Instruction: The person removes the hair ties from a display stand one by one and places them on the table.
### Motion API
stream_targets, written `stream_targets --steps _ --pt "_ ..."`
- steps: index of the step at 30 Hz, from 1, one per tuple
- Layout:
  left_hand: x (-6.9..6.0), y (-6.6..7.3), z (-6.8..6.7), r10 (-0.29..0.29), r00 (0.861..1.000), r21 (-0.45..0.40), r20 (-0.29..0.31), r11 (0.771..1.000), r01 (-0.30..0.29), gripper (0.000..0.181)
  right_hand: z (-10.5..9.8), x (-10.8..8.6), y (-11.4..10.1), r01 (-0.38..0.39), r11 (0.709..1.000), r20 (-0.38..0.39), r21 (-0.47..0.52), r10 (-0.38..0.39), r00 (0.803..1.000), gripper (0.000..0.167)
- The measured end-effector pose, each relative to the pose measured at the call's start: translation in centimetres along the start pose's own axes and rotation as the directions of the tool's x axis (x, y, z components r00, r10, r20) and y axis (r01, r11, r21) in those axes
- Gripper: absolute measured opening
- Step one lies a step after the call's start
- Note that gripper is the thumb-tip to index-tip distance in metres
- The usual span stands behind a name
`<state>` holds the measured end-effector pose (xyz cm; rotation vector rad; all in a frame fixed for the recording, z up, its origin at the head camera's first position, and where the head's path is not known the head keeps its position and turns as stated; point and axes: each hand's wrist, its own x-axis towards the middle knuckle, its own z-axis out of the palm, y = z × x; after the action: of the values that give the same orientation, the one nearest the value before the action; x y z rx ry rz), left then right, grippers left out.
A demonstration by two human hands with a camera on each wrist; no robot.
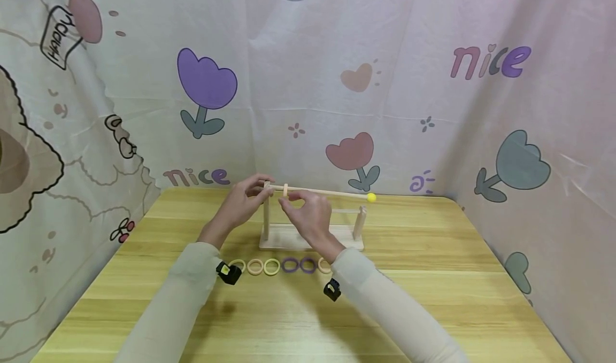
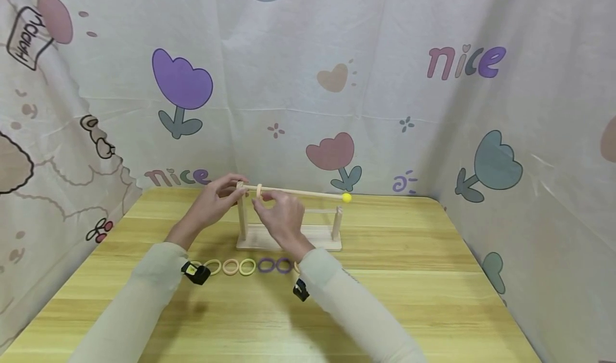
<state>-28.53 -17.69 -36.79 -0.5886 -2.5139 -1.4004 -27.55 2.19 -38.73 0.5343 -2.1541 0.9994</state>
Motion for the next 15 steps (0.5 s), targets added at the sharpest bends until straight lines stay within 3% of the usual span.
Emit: stream_targets --steps 15 --pt "0.05 -0.05 0.12 -0.001 1.000 -0.010 -0.007 1.000 0.001 0.028 -0.15 0.07 0.22 -0.045 0.999 -0.031 0.029 0.046 0.998 0.012"
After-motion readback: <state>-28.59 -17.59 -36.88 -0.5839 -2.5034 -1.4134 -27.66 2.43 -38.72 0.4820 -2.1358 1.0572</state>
